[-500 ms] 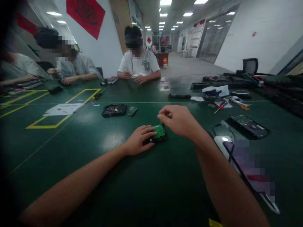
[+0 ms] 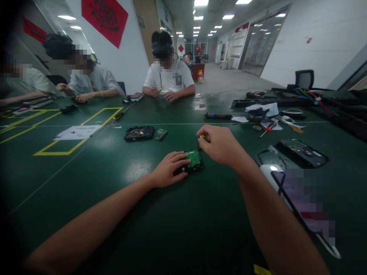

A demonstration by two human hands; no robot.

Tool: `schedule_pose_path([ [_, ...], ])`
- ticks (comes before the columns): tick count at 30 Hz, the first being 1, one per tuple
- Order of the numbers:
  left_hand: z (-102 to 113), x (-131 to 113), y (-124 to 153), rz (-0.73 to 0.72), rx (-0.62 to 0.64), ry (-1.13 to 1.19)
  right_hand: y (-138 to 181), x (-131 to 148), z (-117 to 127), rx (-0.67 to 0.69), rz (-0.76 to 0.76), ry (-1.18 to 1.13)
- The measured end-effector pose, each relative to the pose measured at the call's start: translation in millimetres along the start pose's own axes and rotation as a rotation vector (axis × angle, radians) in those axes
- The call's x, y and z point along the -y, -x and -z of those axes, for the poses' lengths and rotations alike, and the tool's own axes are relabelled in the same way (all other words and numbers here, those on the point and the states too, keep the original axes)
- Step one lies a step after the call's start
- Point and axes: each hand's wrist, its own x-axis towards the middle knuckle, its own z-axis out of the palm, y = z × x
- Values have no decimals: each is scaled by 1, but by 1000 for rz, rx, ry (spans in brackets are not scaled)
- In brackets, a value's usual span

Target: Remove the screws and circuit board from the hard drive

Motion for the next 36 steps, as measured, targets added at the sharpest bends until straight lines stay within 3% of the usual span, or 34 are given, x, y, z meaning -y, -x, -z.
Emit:
schedule_pose_path([
  [10,-1,2,1,-3,6,-11,-3,-6,-5,-46,6,13],
  [23,-1,1,1,3,8,-18,-2,-4,-5,21,-2,-48],
  [36,-3,2,2,-11,-2,-16,-3,-1,-7,-36,8,7],
])
